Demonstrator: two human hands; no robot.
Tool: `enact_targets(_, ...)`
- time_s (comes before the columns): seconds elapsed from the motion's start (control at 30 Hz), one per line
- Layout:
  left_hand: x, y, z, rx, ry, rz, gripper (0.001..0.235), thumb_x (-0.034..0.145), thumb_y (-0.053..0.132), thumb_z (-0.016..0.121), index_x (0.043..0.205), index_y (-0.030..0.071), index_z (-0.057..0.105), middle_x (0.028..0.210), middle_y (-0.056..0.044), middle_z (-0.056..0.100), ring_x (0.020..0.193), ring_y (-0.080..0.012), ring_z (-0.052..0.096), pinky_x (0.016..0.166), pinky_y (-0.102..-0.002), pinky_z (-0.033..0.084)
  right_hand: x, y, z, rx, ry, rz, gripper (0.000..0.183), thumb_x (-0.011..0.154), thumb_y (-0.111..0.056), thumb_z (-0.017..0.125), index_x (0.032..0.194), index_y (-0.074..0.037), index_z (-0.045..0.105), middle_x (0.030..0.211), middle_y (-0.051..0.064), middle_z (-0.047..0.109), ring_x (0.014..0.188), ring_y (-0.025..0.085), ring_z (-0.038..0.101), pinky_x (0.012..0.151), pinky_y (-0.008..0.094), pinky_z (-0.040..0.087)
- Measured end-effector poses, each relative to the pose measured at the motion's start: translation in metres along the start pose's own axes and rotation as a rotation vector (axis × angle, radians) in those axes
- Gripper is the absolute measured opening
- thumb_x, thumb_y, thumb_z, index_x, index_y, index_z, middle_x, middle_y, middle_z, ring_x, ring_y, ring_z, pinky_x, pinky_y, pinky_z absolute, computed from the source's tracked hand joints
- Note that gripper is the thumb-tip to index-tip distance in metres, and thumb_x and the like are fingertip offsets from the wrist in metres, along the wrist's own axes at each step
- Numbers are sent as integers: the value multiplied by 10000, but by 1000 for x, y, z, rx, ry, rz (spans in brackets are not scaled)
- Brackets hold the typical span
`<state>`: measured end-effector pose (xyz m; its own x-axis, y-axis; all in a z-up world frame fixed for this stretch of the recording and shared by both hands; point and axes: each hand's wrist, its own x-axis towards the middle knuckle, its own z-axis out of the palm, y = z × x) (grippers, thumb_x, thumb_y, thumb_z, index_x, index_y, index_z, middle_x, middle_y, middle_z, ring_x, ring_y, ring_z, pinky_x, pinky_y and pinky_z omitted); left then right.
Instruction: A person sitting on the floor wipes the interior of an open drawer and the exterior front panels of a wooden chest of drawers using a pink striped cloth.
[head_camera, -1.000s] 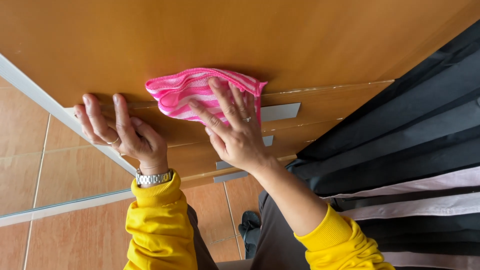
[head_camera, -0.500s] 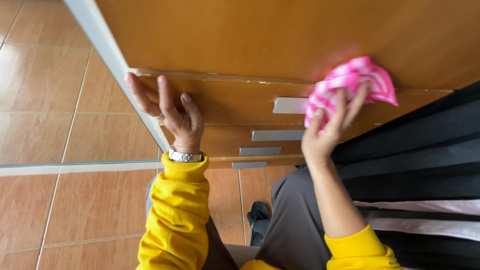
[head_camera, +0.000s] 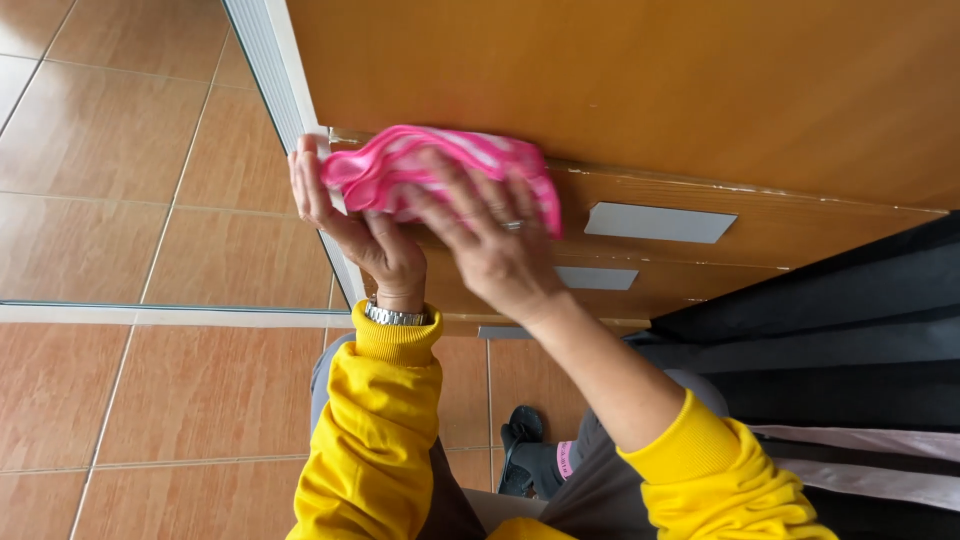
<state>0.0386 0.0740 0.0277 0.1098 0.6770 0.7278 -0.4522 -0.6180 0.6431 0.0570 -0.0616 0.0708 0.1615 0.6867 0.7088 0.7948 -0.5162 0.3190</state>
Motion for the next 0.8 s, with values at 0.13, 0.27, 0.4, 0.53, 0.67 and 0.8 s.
enact_targets(0.13,-3,9,0,71,-44,145,557,1074,256,466,1558,-2,369,1617,-191,348,1532,-383,253,1259,-494,220,-40,50,-20,-83,98,98,469,1018,-208,627,1485,-252,612,1631,113,396,1531,372,273,1234,621,83)
enact_targets(0.27,-6,1,3,81,-32,190,554,1029,233,545,1522,5,436,1599,-211,352,1528,-400,230,1248,-506,230,-67,79,-73,-16,165,203,374,1064,-274,544,1313,-56,718,1507,225,482,1402,482,410,1156,682,226)
enact_targets(0.4,-9,11,1,27,-23,170,561,1022,208,567,1540,33,444,1618,-182,335,1544,-368,200,1254,-476,230,-132,130,-92,-150,223,318,367,973,-141,542,1236,0,756,1373,224,536,1260,436,514,1093,599,331)
enact_targets(0.53,-17,28,-3,257,-147,12,602,1015,116,541,1573,272,378,1712,-22,189,1652,-311,179,1407,-534,179,-117,115,-129,-14,255,558,449,859,165,510,1304,138,559,1371,246,409,1234,434,465,1084,502,425)
enact_targets(0.67,-43,26,6,330,-222,140,710,1009,245,743,1609,310,370,1754,-102,-29,1675,-321,-29,1412,-500,-81,-126,97,-111,36,158,661,560,1135,-276,533,1621,-59,358,1694,168,120,1601,436,194,1339,561,276)
enact_targets(0.8,-64,30,20,427,-321,158,725,960,468,834,1563,383,441,1746,-87,-12,1647,-340,-79,1357,-577,-157,-133,86,-83,-25,59,570,555,1047,-89,713,1557,-99,495,1702,207,77,1589,533,55,1327,736,123)
